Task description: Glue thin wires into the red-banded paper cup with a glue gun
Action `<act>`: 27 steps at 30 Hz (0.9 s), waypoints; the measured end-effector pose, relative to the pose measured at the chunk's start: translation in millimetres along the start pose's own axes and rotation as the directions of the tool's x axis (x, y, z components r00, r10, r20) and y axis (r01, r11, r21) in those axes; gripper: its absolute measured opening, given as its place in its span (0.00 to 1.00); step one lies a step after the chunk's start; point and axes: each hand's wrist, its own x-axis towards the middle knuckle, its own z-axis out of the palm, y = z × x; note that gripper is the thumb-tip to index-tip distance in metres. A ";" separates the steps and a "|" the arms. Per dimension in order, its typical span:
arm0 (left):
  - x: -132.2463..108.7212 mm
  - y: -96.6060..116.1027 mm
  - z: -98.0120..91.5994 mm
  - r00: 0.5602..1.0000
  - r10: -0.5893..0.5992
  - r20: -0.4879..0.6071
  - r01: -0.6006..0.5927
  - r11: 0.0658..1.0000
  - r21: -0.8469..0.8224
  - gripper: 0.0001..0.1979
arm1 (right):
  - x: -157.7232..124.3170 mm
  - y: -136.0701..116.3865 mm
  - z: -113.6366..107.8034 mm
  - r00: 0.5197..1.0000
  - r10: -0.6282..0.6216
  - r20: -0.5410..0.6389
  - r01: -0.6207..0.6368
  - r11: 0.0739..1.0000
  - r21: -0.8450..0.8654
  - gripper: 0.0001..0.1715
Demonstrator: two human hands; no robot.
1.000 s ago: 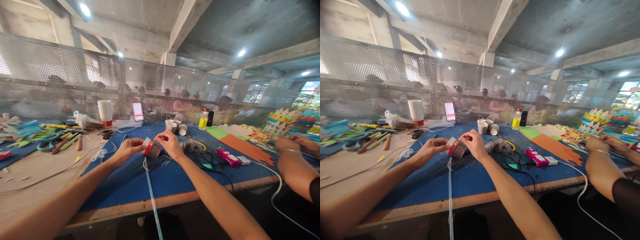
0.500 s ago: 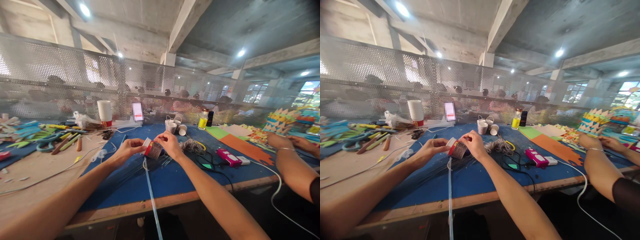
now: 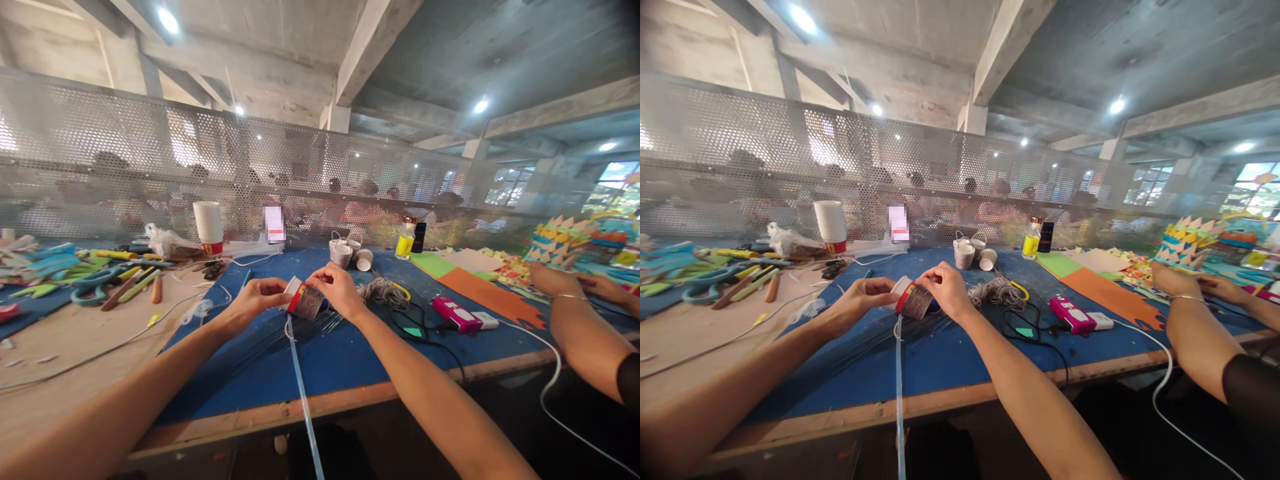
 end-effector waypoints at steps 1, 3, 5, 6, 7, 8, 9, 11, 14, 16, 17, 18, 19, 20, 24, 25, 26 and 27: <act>0.0 -0.1 -0.1 1.000 -0.003 0.003 0.003 1.000 -0.006 0.12 | -0.1 -0.3 -0.1 1.000 0.003 0.001 -0.003 1.000 0.002 0.12; 0.1 -0.7 -0.3 1.000 -0.003 0.007 0.003 1.000 -0.018 0.11 | -0.1 -0.4 -0.2 1.000 0.004 0.005 -0.004 1.000 0.009 0.11; 0.1 -1.5 -0.7 1.000 0.003 0.009 -0.003 1.000 -0.026 0.11 | 0.1 0.0 -0.5 1.000 0.006 0.014 -0.007 1.000 0.014 0.10; 0.1 -2.0 -0.9 1.000 0.007 0.010 -0.007 1.000 -0.027 0.11 | 0.2 0.3 -0.6 1.000 0.011 0.018 -0.011 1.000 0.015 0.10; 0.1 -2.4 -1.0 1.000 0.012 0.010 -0.012 1.000 -0.026 0.11 | 0.3 0.7 -0.7 1.000 0.016 0.018 -0.016 1.000 0.015 0.10; 0.0 -2.8 -1.2 1.000 0.016 0.010 -0.016 1.000 -0.024 0.11 | 0.5 1.0 -0.8 1.000 0.021 0.020 -0.021 1.000 0.015 0.10; 0.0 -3.1 -1.4 1.000 0.020 0.012 -0.019 1.000 -0.024 0.11 | 0.7 1.5 -0.8 0.999 0.024 0.021 -0.024 1.000 0.013 0.10; -0.2 -3.4 -1.5 1.000 0.024 0.015 -0.024 0.999 -0.028 0.11 | 1.1 2.4 -0.8 0.999 0.026 0.026 -0.026 1.000 0.010 0.10; -0.6 -3.2 -1.2 1.000 0.024 0.017 -0.023 0.999 -0.029 0.11 | 1.6 4.1 -0.5 0.999 0.037 0.032 -0.037 0.999 0.005 0.10; -0.7 -3.1 -1.0 1.000 0.026 0.015 -0.025 0.999 -0.027 0.11 | 2.0 5.1 -0.3 0.998 0.045 0.034 -0.045 0.999 0.009 0.10; -0.7 -3.2 -0.9 1.000 0.028 0.015 -0.027 0.999 -0.028 0.11 | 2.1 5.4 -0.2 0.998 0.047 0.036 -0.048 0.999 0.012 0.10; -0.6 -3.4 -1.0 0.999 0.030 0.015 -0.030 0.999 -0.032 0.10 | 2.3 5.7 -0.2 0.998 0.049 0.039 -0.050 0.999 0.015 0.10; -0.5 -3.5 -1.1 0.999 0.032 0.016 -0.032 0.999 -0.035 0.10 | 2.4 5.8 -0.2 0.998 0.051 0.041 -0.052 0.999 0.017 0.10; -0.3 -3.7 -1.2 0.999 0.031 0.014 -0.031 0.999 -0.035 0.10 | 2.5 5.7 -0.3 0.998 0.054 0.044 -0.055 0.998 0.017 0.11; -0.1 -3.9 -1.6 1.000 0.025 0.002 -0.025 0.999 -0.025 0.12 | 2.8 4.8 -1.1 0.995 0.079 0.059 -0.081 0.996 0.028 0.11; -0.1 -3.8 -1.7 1.000 0.025 0.001 -0.025 0.999 -0.023 0.12 | 2.9 4.7 -1.3 0.994 0.087 0.063 -0.089 0.995 0.034 0.10; -0.2 -3.8 -1.7 1.000 0.025 0.002 -0.025 0.999 -0.022 0.12 | 3.0 4.7 -1.5 0.993 0.094 0.067 -0.097 0.994 0.041 0.10; -0.2 -3.9 -1.7 1.000 0.025 0.002 -0.025 0.999 -0.024 0.12 | 3.2 5.1 -1.6 0.993 0.099 0.071 -0.103 0.993 0.049 0.10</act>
